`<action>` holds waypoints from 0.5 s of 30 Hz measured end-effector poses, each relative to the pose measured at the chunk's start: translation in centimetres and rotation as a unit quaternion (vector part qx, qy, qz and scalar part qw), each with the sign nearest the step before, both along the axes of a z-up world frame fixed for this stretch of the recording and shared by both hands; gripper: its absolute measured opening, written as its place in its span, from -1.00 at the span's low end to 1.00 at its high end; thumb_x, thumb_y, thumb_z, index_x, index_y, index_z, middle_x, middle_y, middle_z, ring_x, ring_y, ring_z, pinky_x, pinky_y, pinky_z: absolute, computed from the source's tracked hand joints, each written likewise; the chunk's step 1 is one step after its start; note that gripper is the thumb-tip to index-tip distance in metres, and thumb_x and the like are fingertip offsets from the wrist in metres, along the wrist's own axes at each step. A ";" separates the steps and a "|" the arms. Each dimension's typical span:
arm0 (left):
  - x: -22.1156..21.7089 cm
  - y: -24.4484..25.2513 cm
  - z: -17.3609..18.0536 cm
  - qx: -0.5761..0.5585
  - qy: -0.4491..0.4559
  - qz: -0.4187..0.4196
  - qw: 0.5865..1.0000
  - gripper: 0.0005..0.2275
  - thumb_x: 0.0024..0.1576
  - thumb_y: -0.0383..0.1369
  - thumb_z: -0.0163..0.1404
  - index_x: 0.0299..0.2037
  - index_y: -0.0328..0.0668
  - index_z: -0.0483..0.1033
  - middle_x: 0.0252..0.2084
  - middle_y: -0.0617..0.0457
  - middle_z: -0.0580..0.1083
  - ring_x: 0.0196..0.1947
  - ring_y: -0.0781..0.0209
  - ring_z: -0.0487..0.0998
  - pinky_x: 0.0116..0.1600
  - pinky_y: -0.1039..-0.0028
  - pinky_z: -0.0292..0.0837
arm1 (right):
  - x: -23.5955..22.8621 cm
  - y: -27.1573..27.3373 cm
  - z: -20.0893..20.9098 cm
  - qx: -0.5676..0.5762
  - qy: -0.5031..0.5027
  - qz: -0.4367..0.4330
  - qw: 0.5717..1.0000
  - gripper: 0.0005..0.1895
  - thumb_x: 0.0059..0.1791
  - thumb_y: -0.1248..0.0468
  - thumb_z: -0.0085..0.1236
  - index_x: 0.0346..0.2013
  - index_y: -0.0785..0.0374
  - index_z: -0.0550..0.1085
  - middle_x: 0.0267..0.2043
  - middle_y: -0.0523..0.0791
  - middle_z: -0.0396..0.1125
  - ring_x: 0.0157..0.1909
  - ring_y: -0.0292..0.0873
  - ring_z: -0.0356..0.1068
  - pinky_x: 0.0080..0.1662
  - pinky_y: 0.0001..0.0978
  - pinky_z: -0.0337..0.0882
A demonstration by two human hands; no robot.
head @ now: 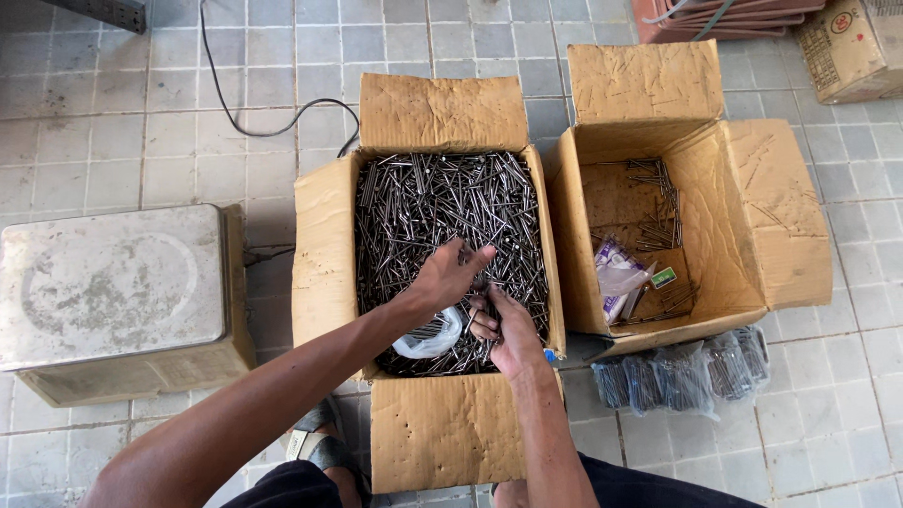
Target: The person scoops nails from a large cardboard box into a small plastic bag, weighs the bag on a digital scale, and then seals the bag with a stapler. The process is repeated for multiple bags.
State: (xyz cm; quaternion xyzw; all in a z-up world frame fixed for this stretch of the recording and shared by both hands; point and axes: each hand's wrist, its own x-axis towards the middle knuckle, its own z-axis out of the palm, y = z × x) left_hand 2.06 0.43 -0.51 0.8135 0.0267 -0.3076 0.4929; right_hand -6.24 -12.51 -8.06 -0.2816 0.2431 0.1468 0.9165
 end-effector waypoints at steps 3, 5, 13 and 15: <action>-1.3 -0.6 -0.9 -0.002 -0.009 -0.029 1.000 -0.72 0.12 -0.08 0.03 -0.19 -0.08 0.52 -0.26 -0.13 0.56 -0.09 -0.12 0.58 -0.01 0.18 0.47 | -0.1 0.4 -0.7 -0.039 0.004 0.011 0.999 -0.79 0.14 0.27 -0.20 -0.11 0.37 0.35 -0.44 -0.12 0.11 -0.67 -0.45 -0.03 -0.65 -0.74 -0.01; -0.9 -0.5 -1.7 0.023 -0.003 -0.003 1.000 -0.72 0.11 -0.10 0.03 -0.18 -0.12 0.51 -0.21 -0.16 0.56 -0.05 -0.14 0.56 0.01 0.15 0.45 | -0.3 0.6 0.1 -0.028 0.000 0.012 1.000 -0.81 0.14 0.29 -0.20 -0.12 0.37 0.35 -0.45 -0.11 0.10 -0.67 -0.44 -0.02 -0.65 -0.73 -0.02; -0.4 0.3 -1.6 0.025 0.004 0.033 0.999 -0.72 0.04 -0.07 0.05 -0.31 -0.10 0.61 -0.37 -0.11 0.58 -0.12 -0.13 0.59 -0.04 0.16 0.45 | -0.3 1.0 2.5 -0.037 0.006 0.033 0.999 -0.77 0.13 0.25 -0.12 -0.09 0.39 0.35 -0.44 -0.10 0.12 -0.67 -0.45 -0.01 -0.65 -0.73 0.01; 0.1 0.6 1.0 0.030 -0.014 0.057 0.998 -0.71 0.13 -0.07 -0.02 -0.31 -0.10 0.58 -0.37 -0.12 0.57 -0.20 -0.08 0.62 -0.08 0.18 0.48 | -0.6 1.6 5.6 -0.039 0.007 0.055 0.998 -0.58 0.11 0.09 -0.10 0.02 0.44 0.36 -0.43 -0.14 0.11 -0.64 -0.49 -0.03 -0.64 -0.75 -0.01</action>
